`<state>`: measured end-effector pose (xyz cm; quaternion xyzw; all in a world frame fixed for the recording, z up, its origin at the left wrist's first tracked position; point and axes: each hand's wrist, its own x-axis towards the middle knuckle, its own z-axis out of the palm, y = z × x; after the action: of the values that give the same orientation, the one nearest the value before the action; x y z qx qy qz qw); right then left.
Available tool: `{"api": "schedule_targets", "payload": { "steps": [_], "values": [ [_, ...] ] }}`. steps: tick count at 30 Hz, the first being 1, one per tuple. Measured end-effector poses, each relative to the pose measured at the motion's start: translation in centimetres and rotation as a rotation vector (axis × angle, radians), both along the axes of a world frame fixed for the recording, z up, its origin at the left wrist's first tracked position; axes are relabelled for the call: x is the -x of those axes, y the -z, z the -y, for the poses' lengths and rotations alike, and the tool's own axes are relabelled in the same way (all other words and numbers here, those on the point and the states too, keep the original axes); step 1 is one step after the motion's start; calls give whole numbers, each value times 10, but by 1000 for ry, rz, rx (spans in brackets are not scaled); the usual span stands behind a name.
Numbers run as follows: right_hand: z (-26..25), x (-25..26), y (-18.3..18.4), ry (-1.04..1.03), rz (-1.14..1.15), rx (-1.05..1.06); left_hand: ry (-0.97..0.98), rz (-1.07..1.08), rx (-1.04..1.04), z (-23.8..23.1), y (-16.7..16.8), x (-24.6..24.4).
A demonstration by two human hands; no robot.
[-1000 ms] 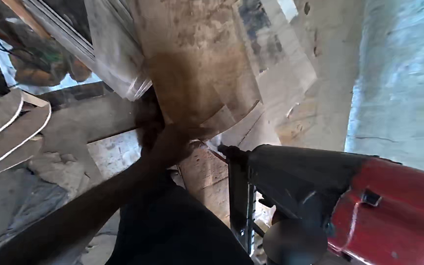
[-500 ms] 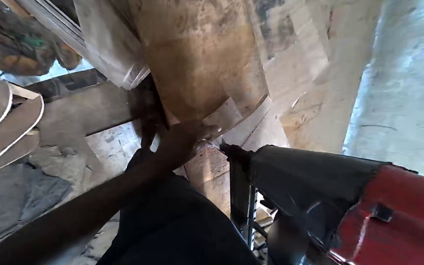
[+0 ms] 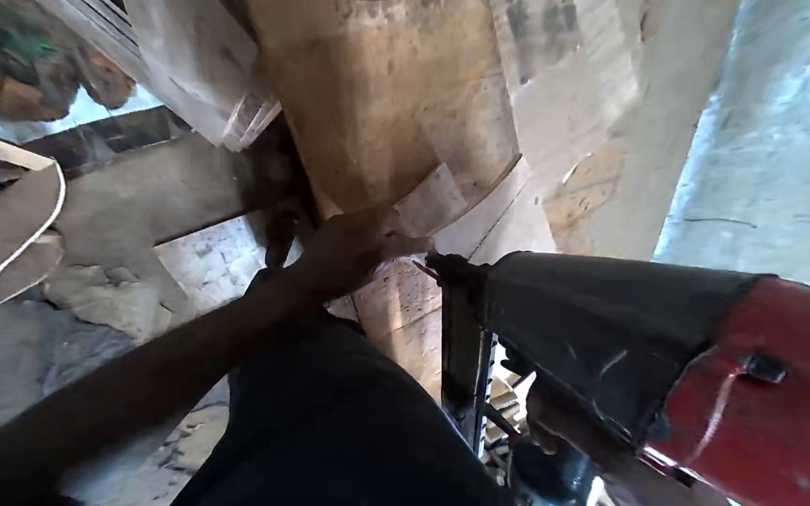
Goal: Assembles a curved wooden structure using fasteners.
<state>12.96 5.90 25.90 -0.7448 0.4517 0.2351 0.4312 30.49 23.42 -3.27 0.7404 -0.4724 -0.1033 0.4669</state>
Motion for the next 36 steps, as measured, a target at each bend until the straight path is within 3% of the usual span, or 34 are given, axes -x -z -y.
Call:
{"api": "schedule_targets", "payload": {
  "steps": [2,5,9,12,15,19,22,25,27,29,32,36],
  "values": [
    [-8,-8,0,-8,-31,24,58,-33,-64,-6,-23,-10],
    [-14,-14,5,35,22,-31,-30,14,87,2,11,0],
    [-2,-4,0,-6,16,-9,34,-103,-13,-3,-24,-13],
    [3,-10,-12,-117,17,85,19,-116,8,-5,-27,-15],
    [-1,-17,-12,-96,41,44,-5,-162,53,-5,-24,-12],
    [9,-2,6,-116,77,-36,-25,-364,-61,-15,-24,-10],
    [5,2,18,-92,-46,-14,-53,-414,-93,-20,-14,-1],
    [-3,15,31,-85,117,-139,-135,-415,-74,-26,-10,6],
    [-25,-20,1,-33,-26,-2,-186,-443,-88,-29,-15,7],
    [-26,-30,-22,-127,-126,171,-244,-454,-86,-32,-18,3],
    [-11,9,-29,-306,-203,305,-250,-477,-39,-28,-23,-11],
    [-21,55,-20,-236,-308,256,-92,-698,-8,3,-38,-21]
  ]
}}
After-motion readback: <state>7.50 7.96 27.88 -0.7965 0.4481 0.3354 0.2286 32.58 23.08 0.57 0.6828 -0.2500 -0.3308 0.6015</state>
